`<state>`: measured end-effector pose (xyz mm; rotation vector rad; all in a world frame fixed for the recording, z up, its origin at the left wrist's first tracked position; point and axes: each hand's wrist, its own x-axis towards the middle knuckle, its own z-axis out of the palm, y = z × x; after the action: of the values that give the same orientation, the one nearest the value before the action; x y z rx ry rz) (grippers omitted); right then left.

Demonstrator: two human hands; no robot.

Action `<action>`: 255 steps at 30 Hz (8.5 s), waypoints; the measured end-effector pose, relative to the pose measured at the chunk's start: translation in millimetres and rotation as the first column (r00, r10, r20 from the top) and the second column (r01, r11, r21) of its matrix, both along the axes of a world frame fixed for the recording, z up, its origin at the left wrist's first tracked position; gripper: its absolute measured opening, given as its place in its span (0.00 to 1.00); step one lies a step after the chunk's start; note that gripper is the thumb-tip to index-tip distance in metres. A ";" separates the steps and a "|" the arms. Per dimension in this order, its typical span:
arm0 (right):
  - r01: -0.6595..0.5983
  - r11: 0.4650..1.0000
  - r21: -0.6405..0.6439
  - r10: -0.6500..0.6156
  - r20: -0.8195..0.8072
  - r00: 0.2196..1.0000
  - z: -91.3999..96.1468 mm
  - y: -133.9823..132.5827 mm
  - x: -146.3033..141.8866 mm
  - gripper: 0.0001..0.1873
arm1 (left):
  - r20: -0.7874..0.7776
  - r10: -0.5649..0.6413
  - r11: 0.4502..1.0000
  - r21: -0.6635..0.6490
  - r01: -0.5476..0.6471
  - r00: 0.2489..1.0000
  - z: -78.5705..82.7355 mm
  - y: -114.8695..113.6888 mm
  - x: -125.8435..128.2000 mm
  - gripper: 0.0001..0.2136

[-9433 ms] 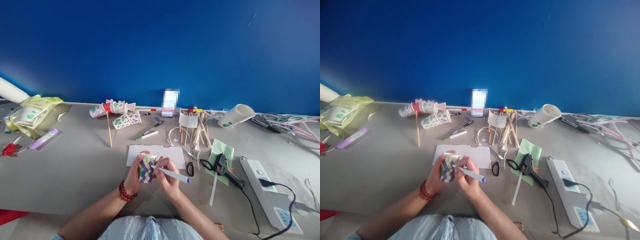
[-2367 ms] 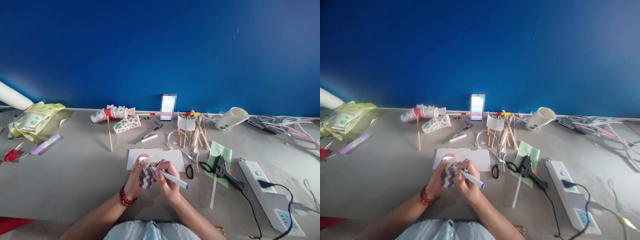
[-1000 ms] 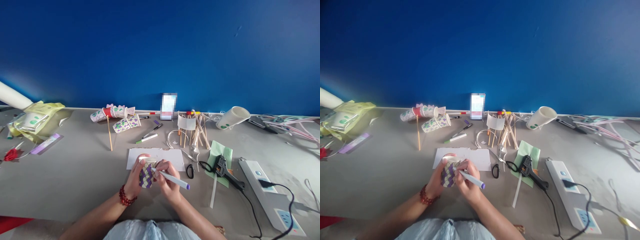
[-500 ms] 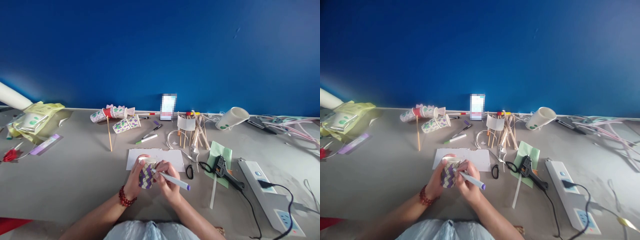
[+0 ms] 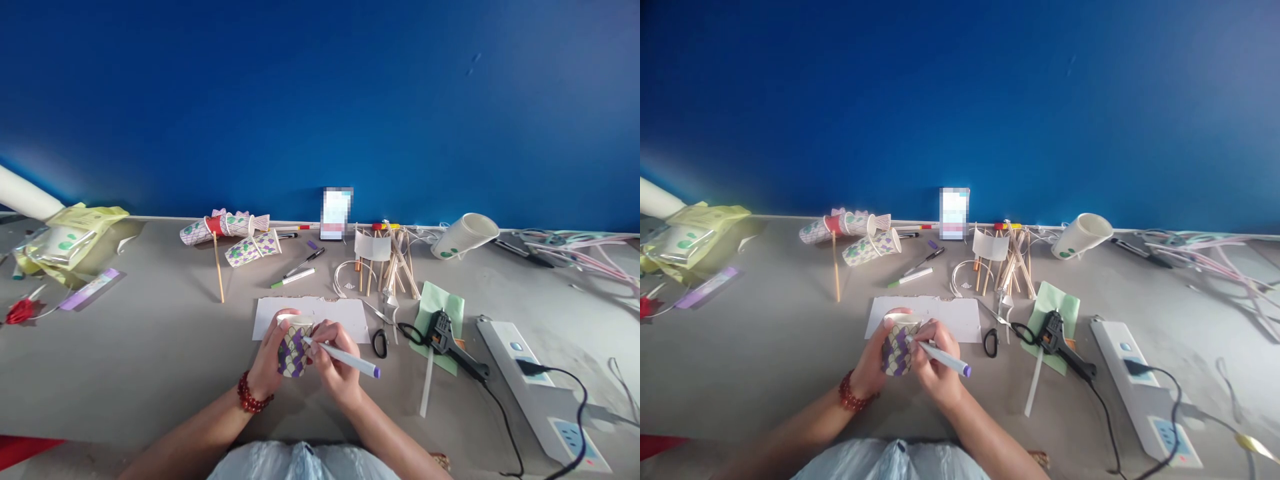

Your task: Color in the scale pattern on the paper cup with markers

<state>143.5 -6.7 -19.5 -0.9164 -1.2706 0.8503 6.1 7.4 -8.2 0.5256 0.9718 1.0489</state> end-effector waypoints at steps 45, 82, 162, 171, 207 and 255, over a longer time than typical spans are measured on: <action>0.043 0.996 -0.084 -0.043 0.003 0.999 -1.6 -0.1 -0.2 0.12 | -0.012 0.014 1.000 -0.024 -0.014 1.000 4.5 0.1 0.6 0.21; 0.030 0.999 -0.046 -0.032 -0.053 0.998 -6.9 1.8 -0.7 0.08 | 0.010 -0.005 1.000 -0.020 0.005 1.000 -5.7 -0.4 -1.8 0.19; 0.029 0.998 -0.049 -0.032 -0.048 0.998 -4.6 0.9 -0.8 0.13 | 0.000 0.000 1.000 -0.025 0.000 1.000 2.3 0.4 -0.4 0.20; 0.045 0.998 -0.047 -0.046 -0.023 0.999 -2.6 1.5 -1.5 0.13 | -0.010 0.010 0.999 -0.036 -0.010 1.000 1.6 0.5 0.2 0.20; -0.044 0.992 -0.122 -0.004 -0.365 0.931 -1.5 4.9 3.7 0.06 | 0.243 -0.159 0.986 -0.017 0.168 0.957 -8.8 4.0 -10.3 0.29; 0.013 0.999 0.047 -0.018 0.100 0.995 8.3 -1.7 0.7 0.05 | 0.045 0.004 1.000 0.016 -0.005 0.999 8.9 -0.5 1.8 0.19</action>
<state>144.3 -8.4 -11.2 -0.9402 -1.3633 0.7673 7.9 7.0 0.8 0.5117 0.9262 1.0694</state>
